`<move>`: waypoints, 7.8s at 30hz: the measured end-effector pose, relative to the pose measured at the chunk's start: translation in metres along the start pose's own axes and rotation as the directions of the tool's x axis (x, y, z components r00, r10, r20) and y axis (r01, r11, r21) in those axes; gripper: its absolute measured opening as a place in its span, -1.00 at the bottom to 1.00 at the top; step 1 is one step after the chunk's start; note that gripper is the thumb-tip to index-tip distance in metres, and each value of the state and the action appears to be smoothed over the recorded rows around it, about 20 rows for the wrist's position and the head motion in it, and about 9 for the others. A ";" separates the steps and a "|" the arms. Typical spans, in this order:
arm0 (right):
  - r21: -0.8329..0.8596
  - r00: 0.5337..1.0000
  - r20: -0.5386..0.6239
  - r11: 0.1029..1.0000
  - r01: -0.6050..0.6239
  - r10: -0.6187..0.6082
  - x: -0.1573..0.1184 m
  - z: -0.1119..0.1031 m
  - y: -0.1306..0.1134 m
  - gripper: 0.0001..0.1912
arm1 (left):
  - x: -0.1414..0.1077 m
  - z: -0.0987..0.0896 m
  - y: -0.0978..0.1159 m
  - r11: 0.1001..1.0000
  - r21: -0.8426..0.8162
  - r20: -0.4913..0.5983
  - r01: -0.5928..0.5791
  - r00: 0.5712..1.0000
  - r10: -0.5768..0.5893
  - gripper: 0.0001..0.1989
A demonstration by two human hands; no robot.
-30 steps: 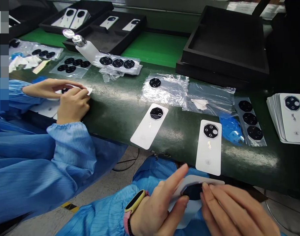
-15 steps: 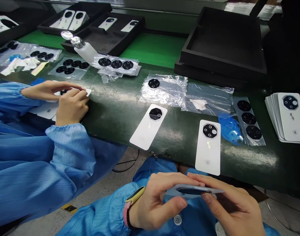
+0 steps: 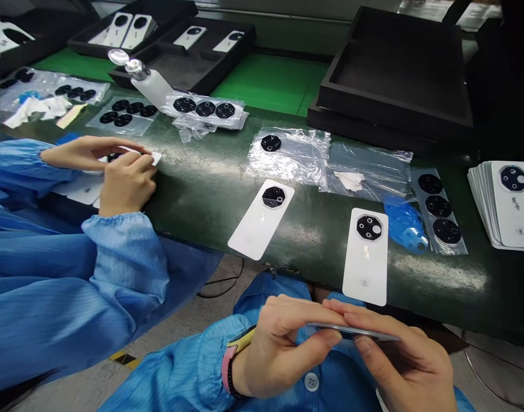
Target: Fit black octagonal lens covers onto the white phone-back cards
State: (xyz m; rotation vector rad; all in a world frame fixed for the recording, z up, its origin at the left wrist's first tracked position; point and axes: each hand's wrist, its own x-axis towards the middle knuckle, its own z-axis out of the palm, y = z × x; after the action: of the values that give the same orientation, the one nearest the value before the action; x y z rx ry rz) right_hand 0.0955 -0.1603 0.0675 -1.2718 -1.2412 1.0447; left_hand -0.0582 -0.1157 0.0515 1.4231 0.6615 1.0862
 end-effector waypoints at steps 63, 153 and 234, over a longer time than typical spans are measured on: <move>0.346 0.862 0.102 0.794 -0.499 0.497 0.005 -0.016 0.014 -0.55 | 0.014 0.004 -0.009 0.609 -0.624 0.139 0.490 0.836 -0.530 -0.70; -0.152 0.966 0.050 0.958 -0.242 0.252 0.146 -0.105 0.042 -0.75 | 0.039 0.041 -0.058 0.490 0.738 0.478 -0.464 0.872 0.105 -0.67; -0.703 0.938 0.264 0.621 0.346 -0.224 0.113 -0.072 0.058 -0.77 | 0.037 0.024 -0.056 0.159 0.912 0.371 -0.378 0.926 0.073 -0.71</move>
State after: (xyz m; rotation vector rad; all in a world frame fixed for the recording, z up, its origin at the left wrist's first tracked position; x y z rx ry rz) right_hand 0.1830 -0.0510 0.0243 -1.5265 -2.0470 0.3731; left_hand -0.0108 -0.0837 0.0085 2.8645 1.0712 0.5713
